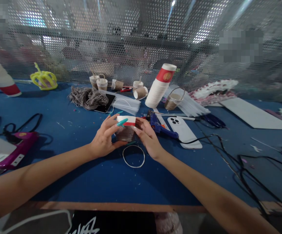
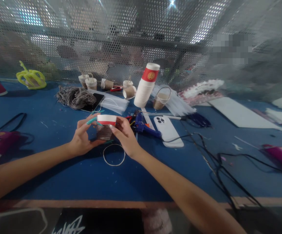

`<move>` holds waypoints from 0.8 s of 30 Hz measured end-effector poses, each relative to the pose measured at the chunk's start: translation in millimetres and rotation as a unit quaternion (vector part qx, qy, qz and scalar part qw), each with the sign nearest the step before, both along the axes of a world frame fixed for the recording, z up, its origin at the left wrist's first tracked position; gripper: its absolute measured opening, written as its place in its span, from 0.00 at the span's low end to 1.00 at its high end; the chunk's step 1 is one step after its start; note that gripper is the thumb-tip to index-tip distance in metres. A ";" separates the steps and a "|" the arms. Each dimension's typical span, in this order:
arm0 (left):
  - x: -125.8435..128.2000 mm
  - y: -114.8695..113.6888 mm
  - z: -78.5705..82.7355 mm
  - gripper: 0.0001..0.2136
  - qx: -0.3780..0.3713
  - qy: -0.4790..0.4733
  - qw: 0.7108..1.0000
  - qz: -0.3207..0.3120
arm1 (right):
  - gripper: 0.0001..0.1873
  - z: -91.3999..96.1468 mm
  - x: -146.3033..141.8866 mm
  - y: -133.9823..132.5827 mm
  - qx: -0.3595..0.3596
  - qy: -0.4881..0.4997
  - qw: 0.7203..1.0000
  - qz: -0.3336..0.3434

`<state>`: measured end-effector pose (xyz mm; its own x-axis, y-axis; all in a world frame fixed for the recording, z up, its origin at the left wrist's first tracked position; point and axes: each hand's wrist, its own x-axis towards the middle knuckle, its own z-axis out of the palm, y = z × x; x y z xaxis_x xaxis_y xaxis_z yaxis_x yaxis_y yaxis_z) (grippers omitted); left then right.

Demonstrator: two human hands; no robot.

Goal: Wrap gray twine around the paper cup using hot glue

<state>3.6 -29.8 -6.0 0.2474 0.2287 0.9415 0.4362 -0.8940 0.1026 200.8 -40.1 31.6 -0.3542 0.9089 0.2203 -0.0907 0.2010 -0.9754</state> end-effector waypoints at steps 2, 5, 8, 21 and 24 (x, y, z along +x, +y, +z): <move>0.2 0.3 0.4 0.40 0.004 -0.003 1.000 -0.006 | 0.27 0.4 0.4 -0.4 -0.006 0.006 1.000 -0.003; 1.2 0.3 1.9 0.39 0.015 -0.009 1.000 0.001 | 0.26 1.9 0.1 -1.6 -0.006 0.019 1.000 -0.005; 1.5 -0.3 4.0 0.38 0.011 -0.005 1.000 0.002 | 0.24 3.4 -0.5 -2.9 -0.005 0.031 0.999 -0.003; -3.7 2.8 -14.0 0.44 -0.078 -0.045 0.996 -0.012 | 0.42 3.2 1.3 -0.8 0.083 -0.043 0.994 0.060; -0.9 3.7 -7.7 0.46 -0.078 -0.031 0.996 -0.023 | 0.43 2.5 -0.1 -2.7 0.114 -0.077 0.990 0.017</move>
